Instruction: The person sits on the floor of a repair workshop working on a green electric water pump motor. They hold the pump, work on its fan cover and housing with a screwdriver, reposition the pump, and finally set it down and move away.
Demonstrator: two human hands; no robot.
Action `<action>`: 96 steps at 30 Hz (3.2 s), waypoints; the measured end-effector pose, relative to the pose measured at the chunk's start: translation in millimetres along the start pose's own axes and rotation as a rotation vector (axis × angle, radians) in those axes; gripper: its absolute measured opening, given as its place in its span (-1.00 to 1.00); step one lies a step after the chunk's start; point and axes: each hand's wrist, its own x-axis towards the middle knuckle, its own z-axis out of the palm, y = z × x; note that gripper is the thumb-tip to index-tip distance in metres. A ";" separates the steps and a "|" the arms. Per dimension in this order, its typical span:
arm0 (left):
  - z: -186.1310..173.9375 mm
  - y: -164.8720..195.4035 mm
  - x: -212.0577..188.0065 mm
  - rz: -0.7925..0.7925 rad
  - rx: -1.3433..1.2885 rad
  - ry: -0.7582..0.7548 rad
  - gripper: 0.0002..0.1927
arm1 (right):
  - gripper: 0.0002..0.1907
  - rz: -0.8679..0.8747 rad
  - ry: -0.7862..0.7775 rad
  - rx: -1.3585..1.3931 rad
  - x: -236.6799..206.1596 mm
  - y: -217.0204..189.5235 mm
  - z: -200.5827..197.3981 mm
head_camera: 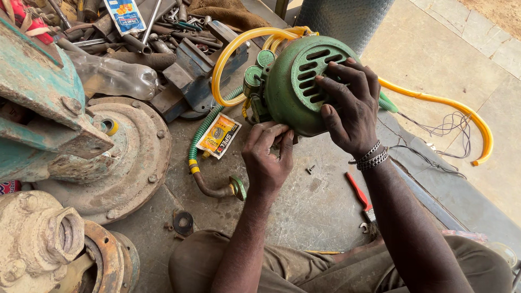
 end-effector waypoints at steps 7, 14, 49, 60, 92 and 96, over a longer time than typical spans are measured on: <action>0.3 -0.9 0.8 -0.031 0.090 -0.019 -0.81 | -0.48 0.008 0.000 0.002 -0.3 -1.5 -1.2; 0.1 -0.9 0.5 -0.029 0.041 -0.041 -0.72 | -0.49 0.000 0.018 0.005 0.1 -0.6 -0.5; -2.4 -0.3 4.8 -0.042 0.009 -0.081 -0.83 | -0.50 -0.002 0.029 0.010 -1.1 4.7 2.0; -4.1 7.7 9.0 -0.032 0.068 -0.079 -0.81 | -0.50 0.010 0.032 0.015 -1.4 3.6 2.0; -4.8 3.1 8.4 -0.023 0.082 -0.111 -0.84 | -0.51 0.017 0.045 0.011 -2.3 4.3 2.6; -6.0 6.8 8.7 0.043 0.110 -0.078 -0.83 | -0.51 0.016 0.043 0.008 -2.0 4.7 4.0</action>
